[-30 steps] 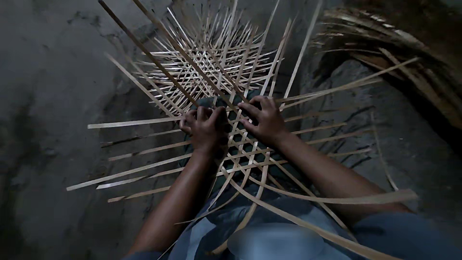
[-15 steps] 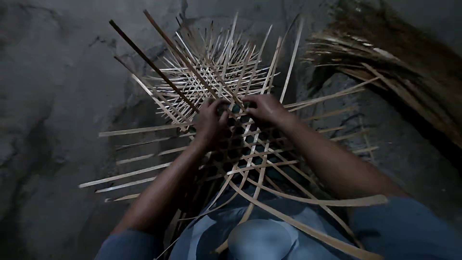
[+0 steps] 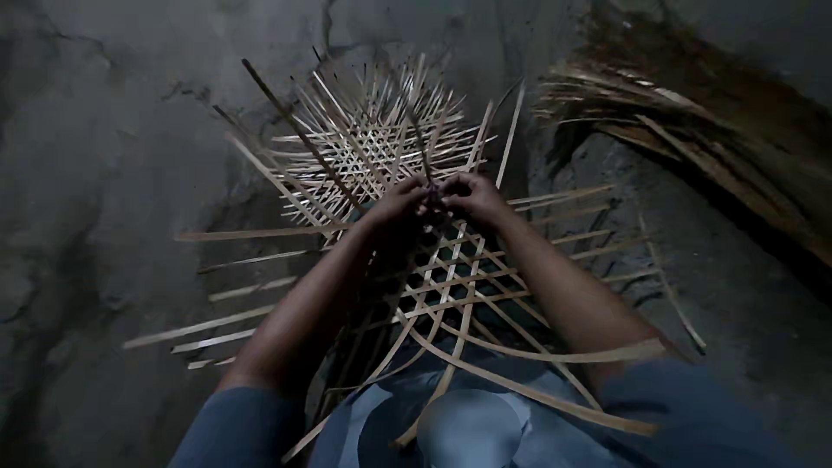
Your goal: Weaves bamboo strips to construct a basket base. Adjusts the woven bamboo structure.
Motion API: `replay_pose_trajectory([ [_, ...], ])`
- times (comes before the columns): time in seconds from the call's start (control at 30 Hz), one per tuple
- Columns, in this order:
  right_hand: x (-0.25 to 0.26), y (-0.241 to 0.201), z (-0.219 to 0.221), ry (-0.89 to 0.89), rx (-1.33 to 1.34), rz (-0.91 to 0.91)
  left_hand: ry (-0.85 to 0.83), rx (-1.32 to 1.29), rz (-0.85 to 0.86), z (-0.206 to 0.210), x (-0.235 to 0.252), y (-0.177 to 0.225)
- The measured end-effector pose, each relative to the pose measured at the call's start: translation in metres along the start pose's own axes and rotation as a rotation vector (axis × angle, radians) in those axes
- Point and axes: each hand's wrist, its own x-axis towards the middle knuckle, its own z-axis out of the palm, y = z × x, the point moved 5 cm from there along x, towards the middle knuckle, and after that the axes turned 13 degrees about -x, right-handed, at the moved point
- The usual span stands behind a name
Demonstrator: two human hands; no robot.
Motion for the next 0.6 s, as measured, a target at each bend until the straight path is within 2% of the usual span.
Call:
replay_pose_trajectory([
  [0.13, 0.005, -0.017, 0.003, 0.014, -0.24, 0.153, 0.078, 0.075, 0.109, -0.004, -0.013, -0.002],
  [0.2, 0.004, -0.034, 0.004, 0.053, -0.386, 0.109, 0.195, 0.11, 0.215, -0.01, -0.026, 0.008],
  [0.27, 0.002, -0.053, 0.012, 0.041, -0.552, 0.019, 0.359, -0.03, 0.325, -0.022, -0.04, 0.015],
  [0.33, 0.006, -0.062, 0.029, -0.063, -0.722, -0.117, 0.509, -0.234, 0.286, -0.032, -0.048, 0.012],
  [0.43, 0.017, -0.064, 0.05, -0.375, -0.777, -0.101, 0.668, -0.382, 0.121, -0.045, -0.045, 0.0],
  [0.5, 0.023, -0.064, 0.046, -0.453, -0.63, -0.065, 0.649, -0.182, 0.009, -0.054, -0.034, -0.001],
  [0.57, 0.02, -0.064, 0.038, -0.511, -0.479, -0.082, 0.516, 0.25, -0.138, -0.048, -0.026, 0.006],
  [0.6, 0.017, -0.061, 0.033, -0.498, -0.4, -0.109, 0.411, 0.384, -0.199, -0.04, -0.023, 0.01],
])
